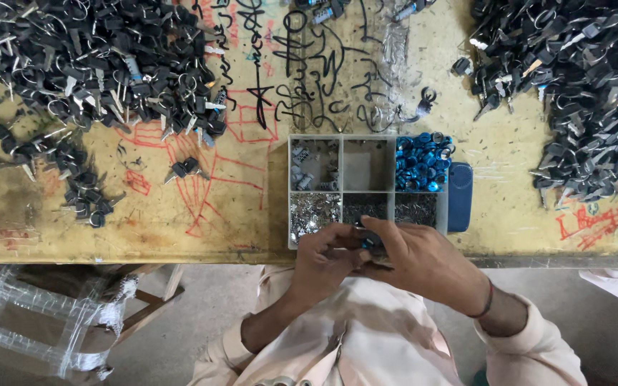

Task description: The person picks small metal components and blue plastic caps from a compartment tray on the workbench and presses them together by hand to assemble units, placing finished assemblies aside and reaching back into the tray for more parts.

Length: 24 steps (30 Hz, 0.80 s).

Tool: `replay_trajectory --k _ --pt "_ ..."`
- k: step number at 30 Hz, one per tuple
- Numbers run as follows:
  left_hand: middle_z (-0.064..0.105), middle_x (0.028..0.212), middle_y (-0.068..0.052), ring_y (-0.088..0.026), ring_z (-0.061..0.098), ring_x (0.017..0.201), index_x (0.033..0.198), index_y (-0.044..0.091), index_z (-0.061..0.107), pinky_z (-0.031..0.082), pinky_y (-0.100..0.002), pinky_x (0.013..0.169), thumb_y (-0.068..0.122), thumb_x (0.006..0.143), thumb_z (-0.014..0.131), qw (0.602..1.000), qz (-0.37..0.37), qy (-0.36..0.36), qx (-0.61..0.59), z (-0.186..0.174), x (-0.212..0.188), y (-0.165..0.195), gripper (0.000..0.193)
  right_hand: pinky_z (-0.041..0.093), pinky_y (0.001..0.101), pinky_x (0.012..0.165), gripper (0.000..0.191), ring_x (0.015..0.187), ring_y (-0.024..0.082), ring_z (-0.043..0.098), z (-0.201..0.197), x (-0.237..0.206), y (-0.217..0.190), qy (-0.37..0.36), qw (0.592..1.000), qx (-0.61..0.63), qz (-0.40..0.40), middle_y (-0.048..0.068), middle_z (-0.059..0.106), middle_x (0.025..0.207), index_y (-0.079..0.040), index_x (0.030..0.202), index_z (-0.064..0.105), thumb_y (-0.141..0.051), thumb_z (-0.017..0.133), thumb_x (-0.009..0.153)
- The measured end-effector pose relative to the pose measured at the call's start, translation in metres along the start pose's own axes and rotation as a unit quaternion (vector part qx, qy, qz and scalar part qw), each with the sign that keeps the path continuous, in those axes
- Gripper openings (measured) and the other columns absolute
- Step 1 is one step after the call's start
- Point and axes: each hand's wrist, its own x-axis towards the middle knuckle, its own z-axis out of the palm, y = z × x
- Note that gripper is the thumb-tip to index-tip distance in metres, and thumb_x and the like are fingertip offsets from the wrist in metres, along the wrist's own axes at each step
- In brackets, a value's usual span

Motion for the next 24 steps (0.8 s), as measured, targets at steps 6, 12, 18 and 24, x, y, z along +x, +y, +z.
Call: replay_trajectory --k 6,12,18,24 --pt "0.072 0.079 -0.006 -0.010 0.070 0.072 0.089 -0.002 0.072 0.058 -0.027 0.064 0.019 0.103 0.067 0.982 0.093 -0.093 0.135 -0.021 -0.006 0.029 0.026 0.062 0.0313 0.064 0.059 0.074 0.025 0.077 -0.082 0.036 0.009 -0.192 0.948 0.231 -0.107 0.014 0.075 0.105 -0.001 0.131 0.054 -0.020 0.081 0.082" --pt "0.073 0.082 -0.009 -0.029 0.070 0.071 0.098 0.009 0.073 0.053 -0.043 0.061 0.017 0.084 0.077 0.747 0.256 0.097 0.606 -0.030 -0.012 0.060 0.016 0.059 0.0357 0.075 0.046 0.087 0.027 0.072 -0.017 0.016 0.030 0.145 0.973 0.177 0.015 0.011 0.070 0.110 0.000 0.139 0.051 -0.010 0.069 0.098" --pt "0.072 0.090 -0.006 -0.030 0.071 0.083 0.094 0.012 0.064 0.054 -0.045 0.068 0.017 0.089 0.070 0.713 0.209 0.105 0.661 -0.030 0.000 0.060 0.009 0.053 0.0438 0.063 0.018 0.083 0.029 0.068 0.037 0.011 0.032 -0.004 0.992 -0.126 -0.015 0.010 0.062 0.092 -0.006 0.099 0.064 -0.021 0.067 0.090" --pt "0.069 0.086 -0.008 -0.032 0.069 0.078 0.100 0.008 0.060 0.052 -0.046 0.068 0.014 0.094 0.070 0.756 0.199 0.082 0.618 -0.033 -0.007 0.062 0.013 0.052 0.0429 0.059 0.014 0.083 0.028 0.067 0.050 0.010 0.041 -0.025 0.987 -0.156 -0.014 0.010 0.057 0.093 -0.005 0.097 0.060 -0.017 0.064 0.091"
